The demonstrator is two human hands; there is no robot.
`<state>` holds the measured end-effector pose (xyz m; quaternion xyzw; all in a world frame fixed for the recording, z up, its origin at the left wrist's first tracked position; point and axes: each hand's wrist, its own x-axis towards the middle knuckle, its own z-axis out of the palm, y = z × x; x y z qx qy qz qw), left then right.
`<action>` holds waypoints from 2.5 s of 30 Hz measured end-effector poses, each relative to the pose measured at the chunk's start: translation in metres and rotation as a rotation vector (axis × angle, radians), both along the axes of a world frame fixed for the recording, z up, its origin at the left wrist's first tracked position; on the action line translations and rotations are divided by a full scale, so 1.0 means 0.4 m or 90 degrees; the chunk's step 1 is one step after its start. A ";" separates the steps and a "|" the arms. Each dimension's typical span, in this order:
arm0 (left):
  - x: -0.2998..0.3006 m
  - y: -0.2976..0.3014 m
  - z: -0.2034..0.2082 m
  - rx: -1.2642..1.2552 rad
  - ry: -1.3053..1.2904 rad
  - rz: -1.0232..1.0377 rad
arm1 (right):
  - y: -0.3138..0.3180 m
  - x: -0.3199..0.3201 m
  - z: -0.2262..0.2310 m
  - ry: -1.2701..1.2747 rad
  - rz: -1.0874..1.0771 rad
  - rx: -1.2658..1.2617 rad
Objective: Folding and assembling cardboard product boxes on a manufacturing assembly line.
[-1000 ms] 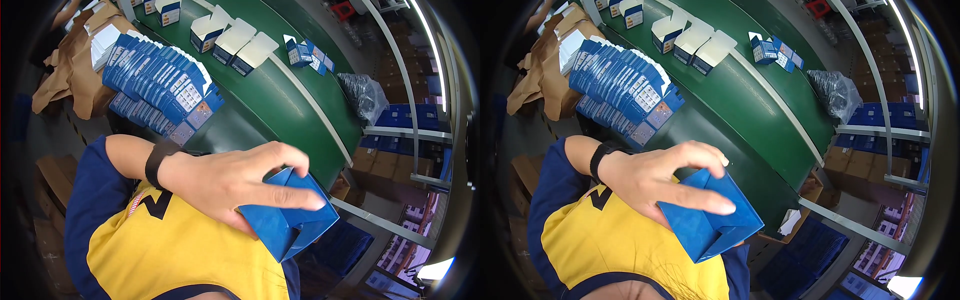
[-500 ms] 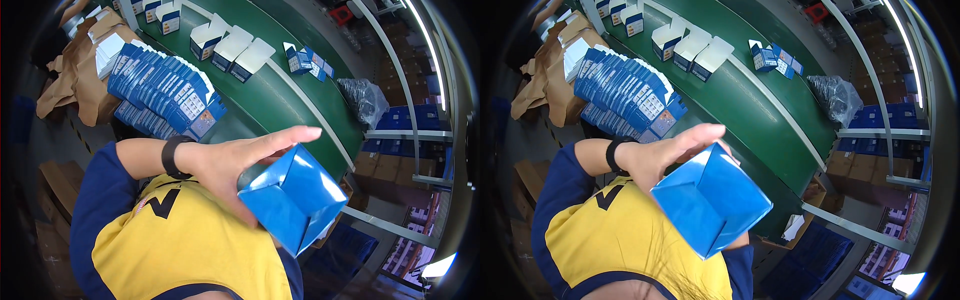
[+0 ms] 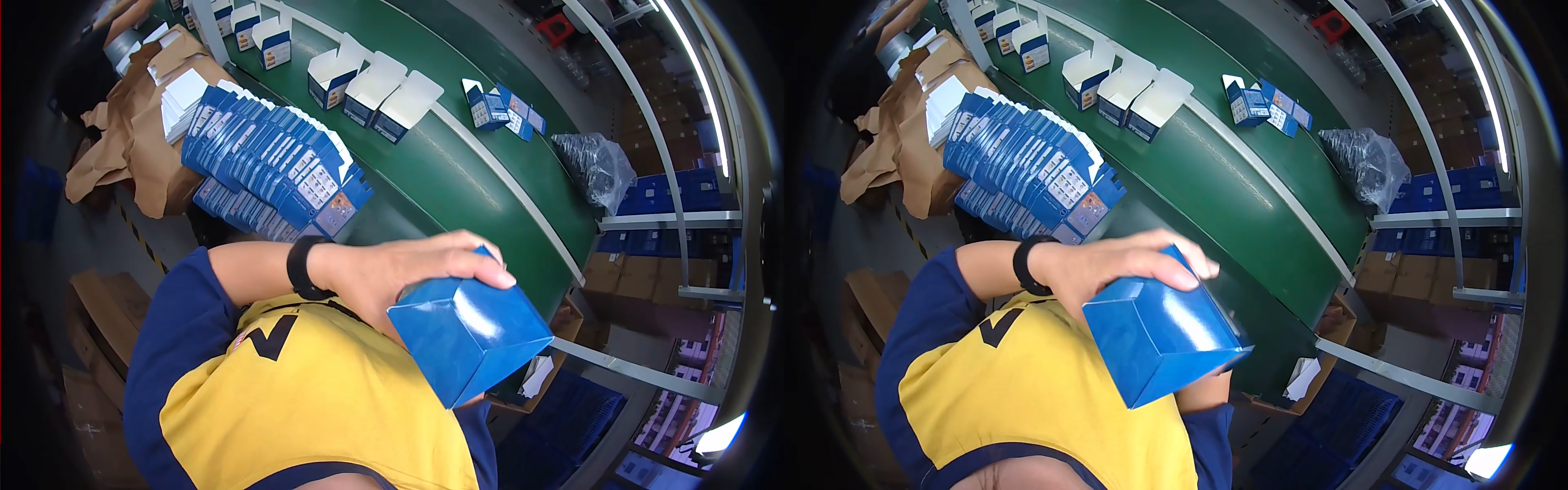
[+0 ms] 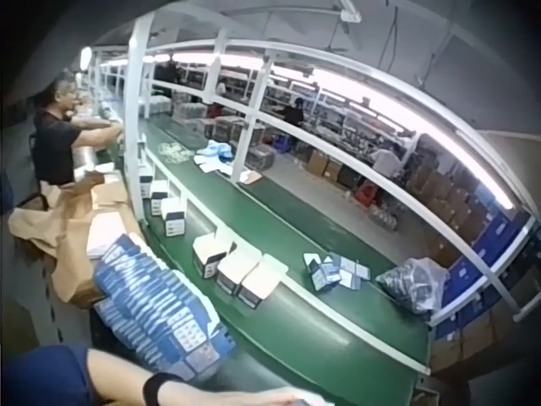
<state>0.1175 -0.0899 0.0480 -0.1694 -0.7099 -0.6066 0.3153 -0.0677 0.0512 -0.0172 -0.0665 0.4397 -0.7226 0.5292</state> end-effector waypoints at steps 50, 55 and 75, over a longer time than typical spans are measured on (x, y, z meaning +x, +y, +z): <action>0.292 -0.052 -0.483 0.476 -0.524 0.569 | -0.346 -0.220 -0.455 0.813 0.044 0.341; 0.344 -0.010 -0.376 0.603 -0.467 0.528 | -0.465 -0.525 -0.474 1.251 -0.155 0.360; 0.181 0.033 -0.370 0.505 -0.484 0.630 | -0.610 -0.050 -0.339 1.544 0.150 -0.095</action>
